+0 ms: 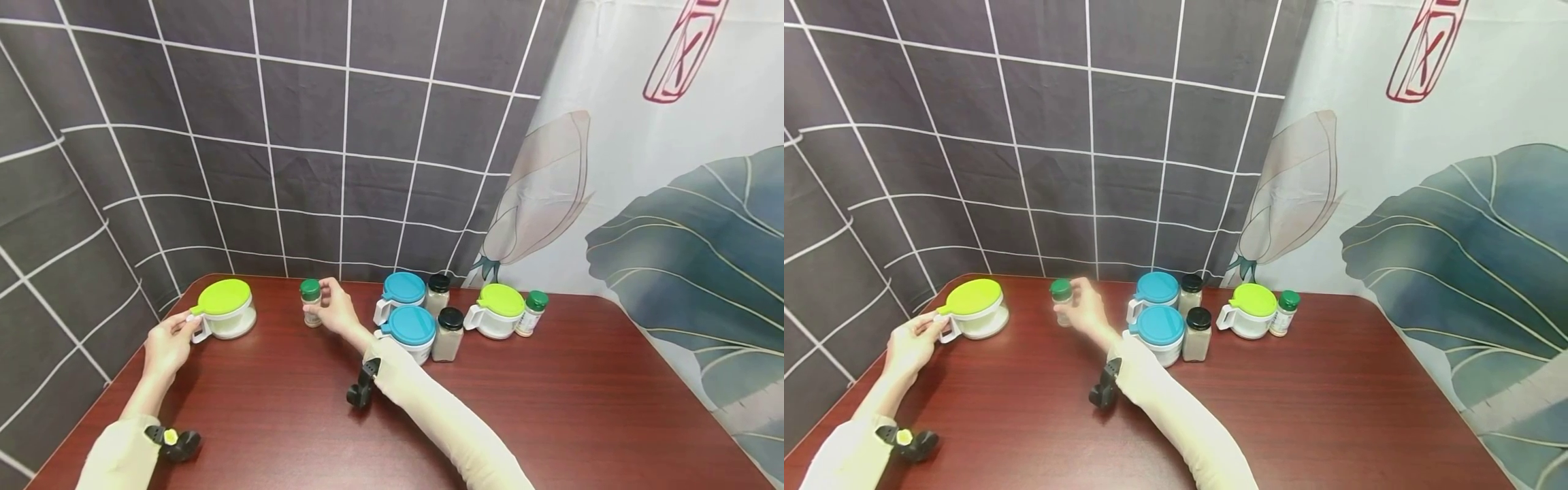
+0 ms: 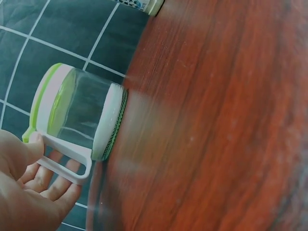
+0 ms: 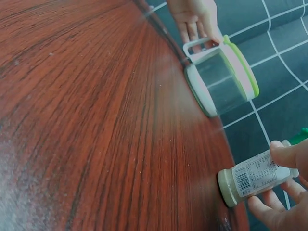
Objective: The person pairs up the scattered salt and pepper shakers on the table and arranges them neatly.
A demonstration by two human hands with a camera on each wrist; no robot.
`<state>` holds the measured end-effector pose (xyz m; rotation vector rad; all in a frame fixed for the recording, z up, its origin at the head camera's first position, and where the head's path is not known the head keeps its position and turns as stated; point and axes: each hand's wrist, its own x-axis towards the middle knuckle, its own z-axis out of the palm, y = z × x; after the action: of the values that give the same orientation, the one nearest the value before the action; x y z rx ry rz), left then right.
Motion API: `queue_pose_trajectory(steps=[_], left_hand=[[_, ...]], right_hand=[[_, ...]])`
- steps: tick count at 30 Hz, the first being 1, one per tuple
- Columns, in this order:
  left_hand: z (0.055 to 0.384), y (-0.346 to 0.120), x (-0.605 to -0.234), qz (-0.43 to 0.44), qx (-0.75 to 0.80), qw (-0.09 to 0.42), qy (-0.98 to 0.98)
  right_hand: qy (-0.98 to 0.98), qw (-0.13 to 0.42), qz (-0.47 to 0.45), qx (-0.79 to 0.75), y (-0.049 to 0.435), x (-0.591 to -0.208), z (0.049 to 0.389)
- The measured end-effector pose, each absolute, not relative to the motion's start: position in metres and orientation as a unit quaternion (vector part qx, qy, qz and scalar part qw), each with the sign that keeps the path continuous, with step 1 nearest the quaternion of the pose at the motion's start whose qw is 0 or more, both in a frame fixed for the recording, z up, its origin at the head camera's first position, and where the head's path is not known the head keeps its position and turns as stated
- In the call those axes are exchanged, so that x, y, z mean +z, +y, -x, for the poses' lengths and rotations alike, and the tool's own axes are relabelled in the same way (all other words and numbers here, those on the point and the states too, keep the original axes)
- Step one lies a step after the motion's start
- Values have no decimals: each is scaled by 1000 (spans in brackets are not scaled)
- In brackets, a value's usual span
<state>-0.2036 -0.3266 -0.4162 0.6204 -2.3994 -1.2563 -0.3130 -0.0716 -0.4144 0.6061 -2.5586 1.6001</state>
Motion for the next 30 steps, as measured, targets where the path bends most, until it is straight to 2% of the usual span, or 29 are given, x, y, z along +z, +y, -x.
queue_pose_trajectory(steps=[17,25,30], left_hand=[[201,-327,-420,-195,-420,154,-873],[198,-321,-420,-211,-417,164,-868],[198,-319,-423,-218,-443,191,-848]], right_hand=[[-829,31,-209,518,-70,-413,312],[-834,49,-189,517,-71,-416,310],[-835,54,-194,512,-70,-415,308]])
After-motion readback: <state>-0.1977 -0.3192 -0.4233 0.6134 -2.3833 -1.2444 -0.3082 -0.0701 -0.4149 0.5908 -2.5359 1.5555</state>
